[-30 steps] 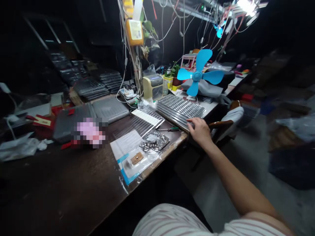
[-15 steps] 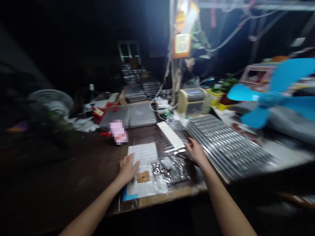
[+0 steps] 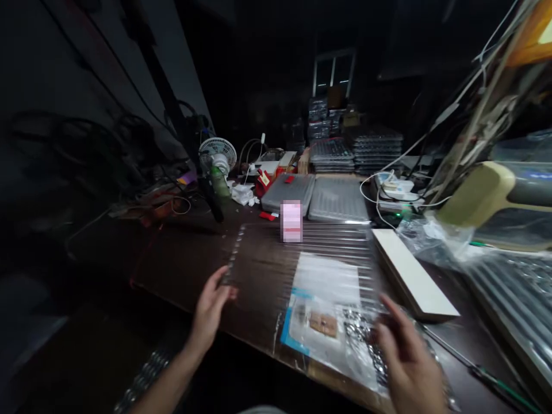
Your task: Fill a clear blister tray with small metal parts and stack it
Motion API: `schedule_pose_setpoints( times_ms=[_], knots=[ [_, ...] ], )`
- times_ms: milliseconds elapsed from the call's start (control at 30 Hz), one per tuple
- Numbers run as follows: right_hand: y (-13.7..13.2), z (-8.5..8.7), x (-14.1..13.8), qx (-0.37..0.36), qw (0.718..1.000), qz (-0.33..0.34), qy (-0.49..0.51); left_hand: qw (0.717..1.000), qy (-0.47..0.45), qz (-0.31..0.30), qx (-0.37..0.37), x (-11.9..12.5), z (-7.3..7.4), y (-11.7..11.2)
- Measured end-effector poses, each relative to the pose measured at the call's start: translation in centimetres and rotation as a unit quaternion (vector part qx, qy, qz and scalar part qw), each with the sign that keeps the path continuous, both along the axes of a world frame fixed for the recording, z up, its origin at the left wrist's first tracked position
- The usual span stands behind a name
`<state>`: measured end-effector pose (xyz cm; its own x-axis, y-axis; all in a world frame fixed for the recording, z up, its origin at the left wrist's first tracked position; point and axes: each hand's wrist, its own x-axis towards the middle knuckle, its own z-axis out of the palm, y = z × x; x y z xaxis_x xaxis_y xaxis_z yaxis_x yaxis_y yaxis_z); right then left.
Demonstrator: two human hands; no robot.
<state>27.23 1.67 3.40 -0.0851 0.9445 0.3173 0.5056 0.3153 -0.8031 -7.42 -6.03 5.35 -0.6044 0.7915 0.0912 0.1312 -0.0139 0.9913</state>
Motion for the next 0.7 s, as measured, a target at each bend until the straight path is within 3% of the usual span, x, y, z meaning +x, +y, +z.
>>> schedule_pose_setpoints(
  times_ms=[133, 167, 233, 300, 400, 467, 567, 700],
  knots=[
    [1.1, 0.7, -11.3, -0.042, 0.987, 0.117, -0.1, 0.985, 0.088, 0.121, -0.088, -9.9, -3.5, -4.2],
    [1.3, 0.8, -12.9, -0.048, 0.978, 0.139, -0.15, 0.974, 0.146, 0.122, -0.119, -11.2, -4.1, -4.4],
    [1.5, 0.8, -14.2, -0.034, 0.96, 0.15, -0.234, 0.928, 0.307, 0.154, -0.144, -12.1, -4.8, -3.9],
    [1.1, 0.8, -13.7, -0.025, 0.956, 0.129, -0.263, 0.881, 0.442, 0.114, -0.126, -10.6, -5.0, -2.5],
    [-0.4, 0.9, -10.8, -0.052, 0.966, 0.134, -0.216, 0.825, 0.549, -0.079, -0.104, -6.5, -4.9, 0.0],
    [-1.6, 0.9, -8.4, -0.075, 0.972, 0.141, -0.17, 0.791, 0.579, -0.164, -0.113, -4.2, -5.0, 1.5],
    [-2.5, 1.0, -4.7, -0.093, 0.979, 0.108, -0.145, 0.77, 0.599, -0.179, -0.124, -2.9, -5.3, 3.2],
    [-2.9, 2.1, 0.4, -0.065, 0.988, 0.02, -0.142, 0.759, 0.615, -0.186, -0.106, -3.3, -6.0, 3.9]
  ],
)
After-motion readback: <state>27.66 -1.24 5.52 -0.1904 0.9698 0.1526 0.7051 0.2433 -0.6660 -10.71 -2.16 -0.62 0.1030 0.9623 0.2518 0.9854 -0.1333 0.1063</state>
